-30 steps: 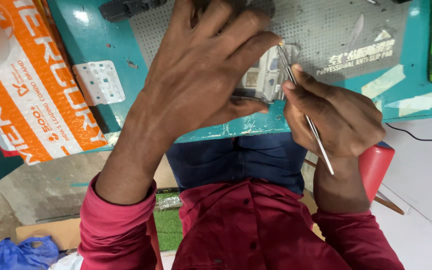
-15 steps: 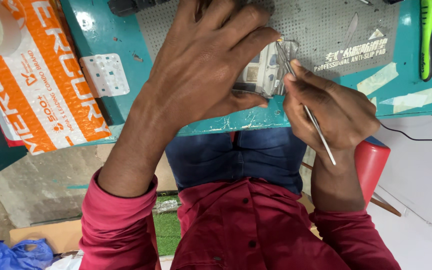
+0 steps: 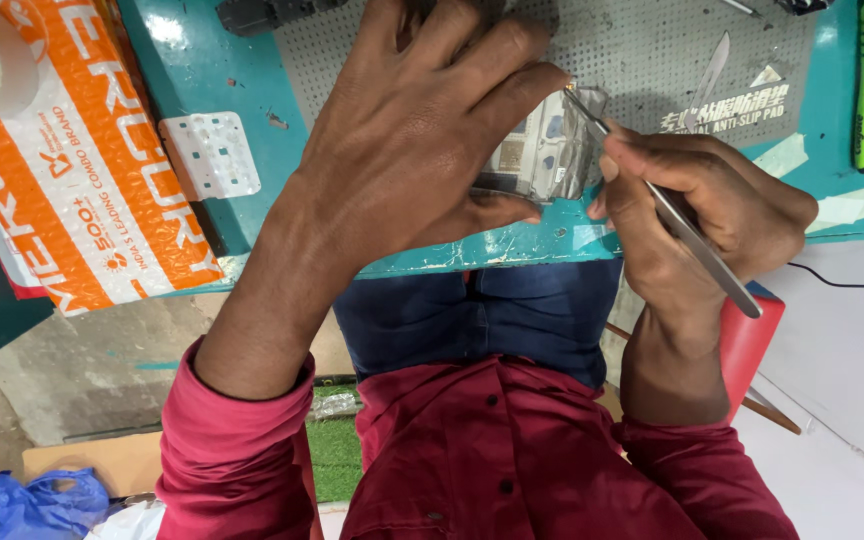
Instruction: The person uses tweezers to adjust small components on a disassembled mobile phone. They apply glue from a tube to the phone's internal parts and then use tweezers to press and align the components. The person also handles a small black plastic piece, applying glue to it as well.
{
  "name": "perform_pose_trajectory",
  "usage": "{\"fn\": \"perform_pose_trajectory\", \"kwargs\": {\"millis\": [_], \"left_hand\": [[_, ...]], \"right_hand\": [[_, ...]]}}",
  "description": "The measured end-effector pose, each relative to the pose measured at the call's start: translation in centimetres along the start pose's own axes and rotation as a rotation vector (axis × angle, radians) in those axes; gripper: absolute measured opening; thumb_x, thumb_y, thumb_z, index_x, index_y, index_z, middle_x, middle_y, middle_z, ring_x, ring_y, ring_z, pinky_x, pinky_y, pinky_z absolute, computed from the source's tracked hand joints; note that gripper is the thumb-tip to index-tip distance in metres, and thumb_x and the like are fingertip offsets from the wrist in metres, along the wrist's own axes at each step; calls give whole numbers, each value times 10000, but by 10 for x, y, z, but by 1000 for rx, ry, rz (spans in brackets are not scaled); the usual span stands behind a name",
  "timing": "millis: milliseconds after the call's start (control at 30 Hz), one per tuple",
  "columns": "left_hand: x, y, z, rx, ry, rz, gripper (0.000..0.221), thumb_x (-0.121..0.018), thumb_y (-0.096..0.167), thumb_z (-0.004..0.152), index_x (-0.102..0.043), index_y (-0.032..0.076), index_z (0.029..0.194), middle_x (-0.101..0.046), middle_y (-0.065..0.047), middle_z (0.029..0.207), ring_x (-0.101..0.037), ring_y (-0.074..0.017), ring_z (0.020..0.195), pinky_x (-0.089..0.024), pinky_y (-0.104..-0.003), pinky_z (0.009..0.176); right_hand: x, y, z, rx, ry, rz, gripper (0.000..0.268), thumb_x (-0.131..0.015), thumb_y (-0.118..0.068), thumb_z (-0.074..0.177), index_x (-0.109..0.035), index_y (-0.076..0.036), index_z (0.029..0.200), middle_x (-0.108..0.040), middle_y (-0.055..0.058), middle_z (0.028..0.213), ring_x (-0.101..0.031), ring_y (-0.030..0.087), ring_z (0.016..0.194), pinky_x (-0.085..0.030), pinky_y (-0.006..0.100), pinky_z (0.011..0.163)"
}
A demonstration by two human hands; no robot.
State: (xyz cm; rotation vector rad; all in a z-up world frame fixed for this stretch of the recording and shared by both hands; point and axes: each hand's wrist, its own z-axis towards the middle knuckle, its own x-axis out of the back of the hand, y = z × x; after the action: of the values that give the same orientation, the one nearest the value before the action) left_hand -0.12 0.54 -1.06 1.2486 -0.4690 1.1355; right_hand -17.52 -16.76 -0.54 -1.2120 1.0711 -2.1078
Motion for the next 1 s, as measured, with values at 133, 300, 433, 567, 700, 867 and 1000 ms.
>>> {"fn": "perform_pose_trajectory", "kwargs": {"millis": [133,300,433,567,700,867,1000], "left_hand": [[-1,0,-1,-2,10,-3,817,-880,571,686,-677,45,1277,-570,-68,1309,-496,-288,1272,-366,-535,1105],[1,1,1,-11,20,22,840,-919,577,679,-682,68,1303,-577,-62,1272,-507,-285,1236,-372,-534,1086],[1,1,1,-22,29,30,868,-941,572,639,-686,90,1315,-586,-47,1261,-517,-276,1174,-383,-522,1027],[2,2,1,-11,5,9,875,-943,568,644,-678,88,1325,-583,-39,1340,-513,-280,1191,-383,-505,988],[1,2,-2,-8,-3,12,885,-936,571,635,-677,95,1334,-581,-36,1351,-511,-278,1191,-387,-501,982],[2,3,-2,-4,-15,39,879,-920,592,661,-674,106,1351,-579,-37,1357,-509,-274,1208,-392,-499,989],[4,5,0,-1,-10,65,889,-901,598,640,-683,113,1354,-587,-34,1330,-514,-260,1173,-400,-481,953]], "right_hand": [[-1,1,1,32,-4,26,126,-734,167,1061,-724,63,1133,-740,224,972,-764,208,748,-628,230,624],[3,5,0,29,0,40,97,-743,147,1059,-719,89,1132,-733,240,961,-758,222,745,-623,248,624],[9,10,-8,-63,123,172,81,-759,92,1046,-696,109,1094,-714,262,929,-737,250,680,-606,282,573],[14,22,-14,-108,244,425,189,-715,-38,1122,-653,129,1058,-683,268,828,-708,299,627,-608,353,554],[19,34,-26,-172,381,587,392,-672,-232,1161,-615,125,1011,-673,315,845,-673,325,576,-567,376,497],[21,54,-27,-128,381,602,516,-662,-429,1086,-611,83,1121,-700,286,884,-709,327,640,-585,352,524],[22,64,-25,-165,380,679,439,-769,-254,1047,-594,92,1252,-714,285,1028,-734,323,776,-622,373,632]]}}
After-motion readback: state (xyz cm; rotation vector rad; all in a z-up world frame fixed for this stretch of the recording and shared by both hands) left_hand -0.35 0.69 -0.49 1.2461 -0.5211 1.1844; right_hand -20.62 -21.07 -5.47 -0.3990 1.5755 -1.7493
